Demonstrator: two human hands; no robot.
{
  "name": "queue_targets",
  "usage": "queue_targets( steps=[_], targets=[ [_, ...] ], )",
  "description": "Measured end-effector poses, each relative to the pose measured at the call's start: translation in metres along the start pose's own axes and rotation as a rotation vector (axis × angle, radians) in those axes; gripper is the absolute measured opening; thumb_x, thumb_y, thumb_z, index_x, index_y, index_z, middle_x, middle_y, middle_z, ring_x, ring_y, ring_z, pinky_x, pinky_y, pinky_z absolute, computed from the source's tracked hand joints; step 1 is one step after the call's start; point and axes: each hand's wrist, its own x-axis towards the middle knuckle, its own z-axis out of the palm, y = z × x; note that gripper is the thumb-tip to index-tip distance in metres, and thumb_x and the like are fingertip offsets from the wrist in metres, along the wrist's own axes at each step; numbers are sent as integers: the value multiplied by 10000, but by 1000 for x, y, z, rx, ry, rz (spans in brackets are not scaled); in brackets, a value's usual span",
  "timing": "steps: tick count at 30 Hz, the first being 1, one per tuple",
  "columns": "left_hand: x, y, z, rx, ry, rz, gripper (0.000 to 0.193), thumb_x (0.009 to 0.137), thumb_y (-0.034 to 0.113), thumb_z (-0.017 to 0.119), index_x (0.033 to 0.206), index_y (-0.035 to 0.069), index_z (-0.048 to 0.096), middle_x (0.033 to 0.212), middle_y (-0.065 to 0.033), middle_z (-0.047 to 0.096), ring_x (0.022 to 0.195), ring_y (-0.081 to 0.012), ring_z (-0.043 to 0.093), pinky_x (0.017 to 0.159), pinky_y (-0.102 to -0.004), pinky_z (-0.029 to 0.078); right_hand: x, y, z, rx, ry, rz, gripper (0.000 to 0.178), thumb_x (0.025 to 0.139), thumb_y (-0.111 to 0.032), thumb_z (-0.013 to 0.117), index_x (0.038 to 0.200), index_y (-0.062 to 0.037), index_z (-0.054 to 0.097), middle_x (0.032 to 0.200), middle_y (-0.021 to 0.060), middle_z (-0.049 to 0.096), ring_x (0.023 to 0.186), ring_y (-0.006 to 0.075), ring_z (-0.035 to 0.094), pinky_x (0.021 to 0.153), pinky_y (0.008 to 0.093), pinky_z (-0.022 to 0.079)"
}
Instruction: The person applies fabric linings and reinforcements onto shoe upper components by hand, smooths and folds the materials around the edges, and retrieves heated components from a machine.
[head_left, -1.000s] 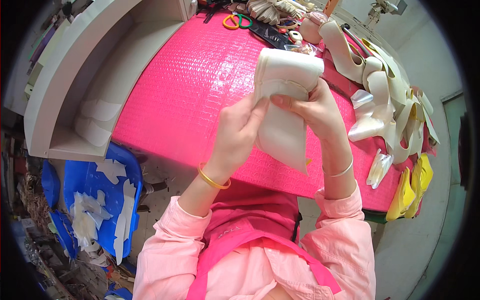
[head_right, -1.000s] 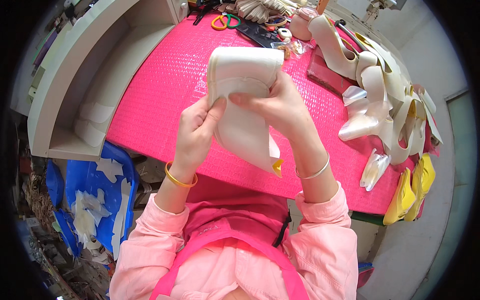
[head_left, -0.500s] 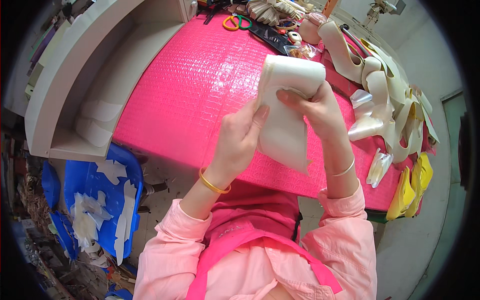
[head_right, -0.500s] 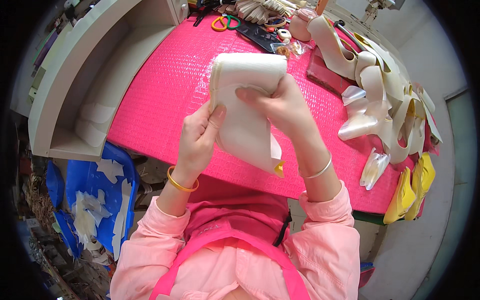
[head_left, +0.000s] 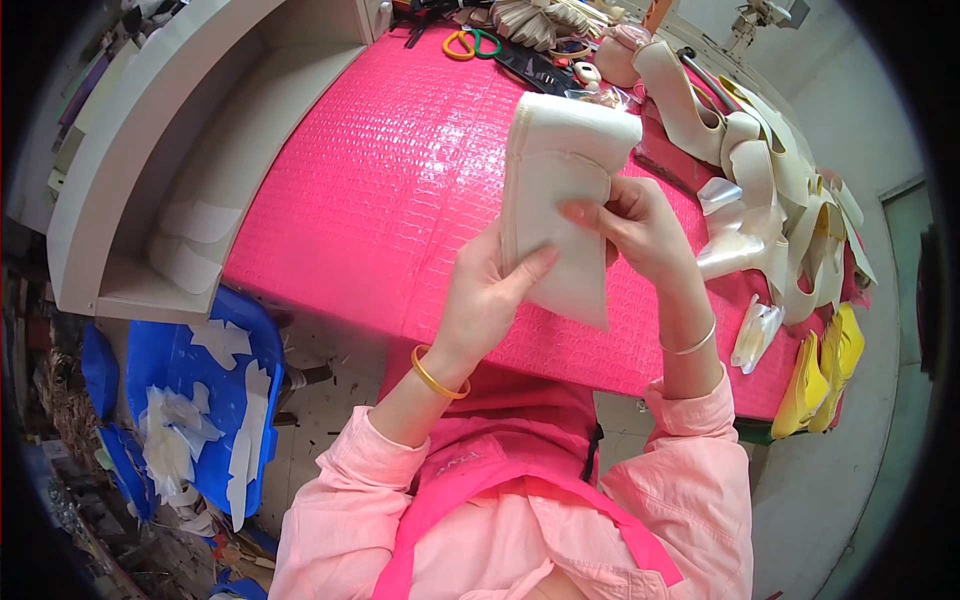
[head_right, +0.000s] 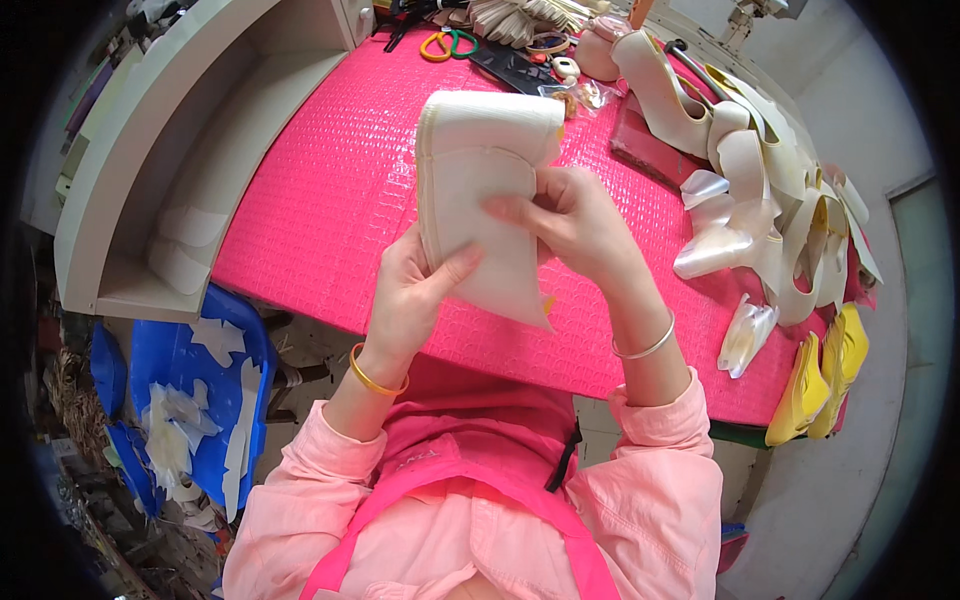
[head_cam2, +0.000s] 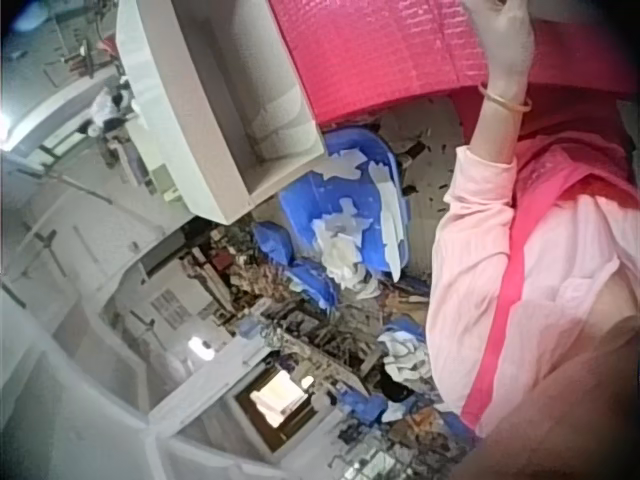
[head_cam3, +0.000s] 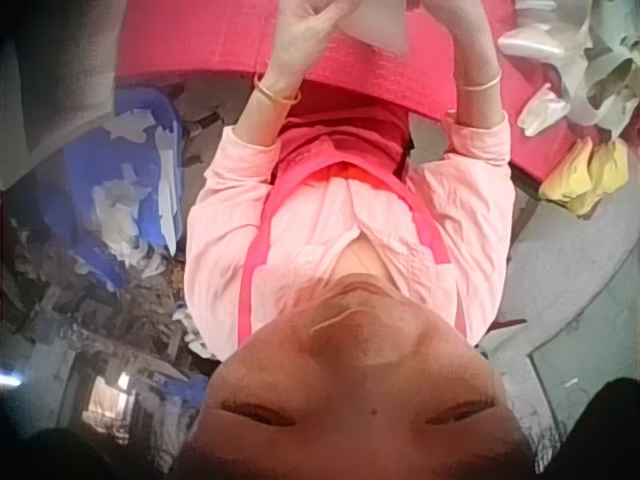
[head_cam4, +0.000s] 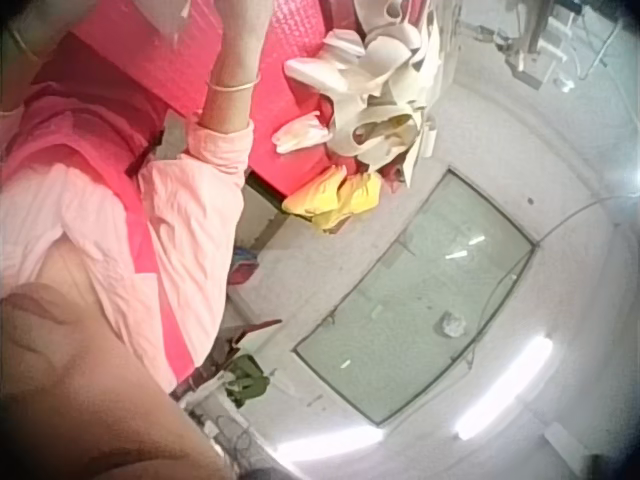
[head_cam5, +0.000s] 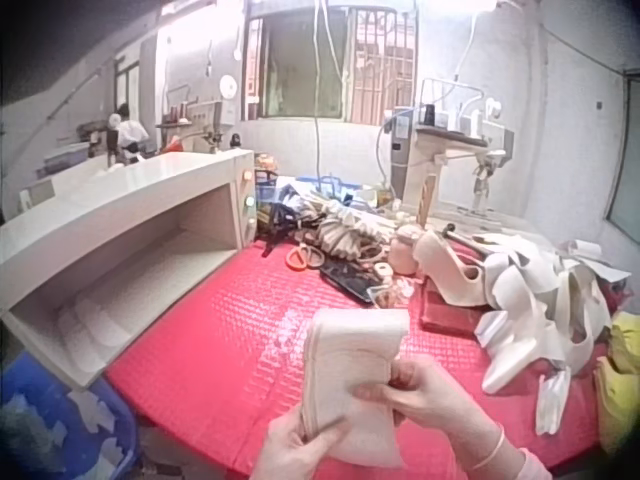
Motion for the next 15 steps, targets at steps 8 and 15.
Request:
queue_targets(
  steps=[8,15],
  targets=[
    [5,-2,-3,34,-27,-42,273,811,49,524,1059,-53,471,976,-86,558,893,-123,519,782,-255,417,-1,10,-7,268,12,-4,196,807,-174,555,819,18,588,592,16,554,466,43,478,382,194,366],
    [3,-7,7,-39,-74,42,295,792,23,541,1068,-43,462,982,-77,552,903,-126,517,797,-260,419,-1,16,-5,-98,216,-252,196,819,-168,544,758,17,562,557,2,516,460,33,473,367,186,351]
  ],
)
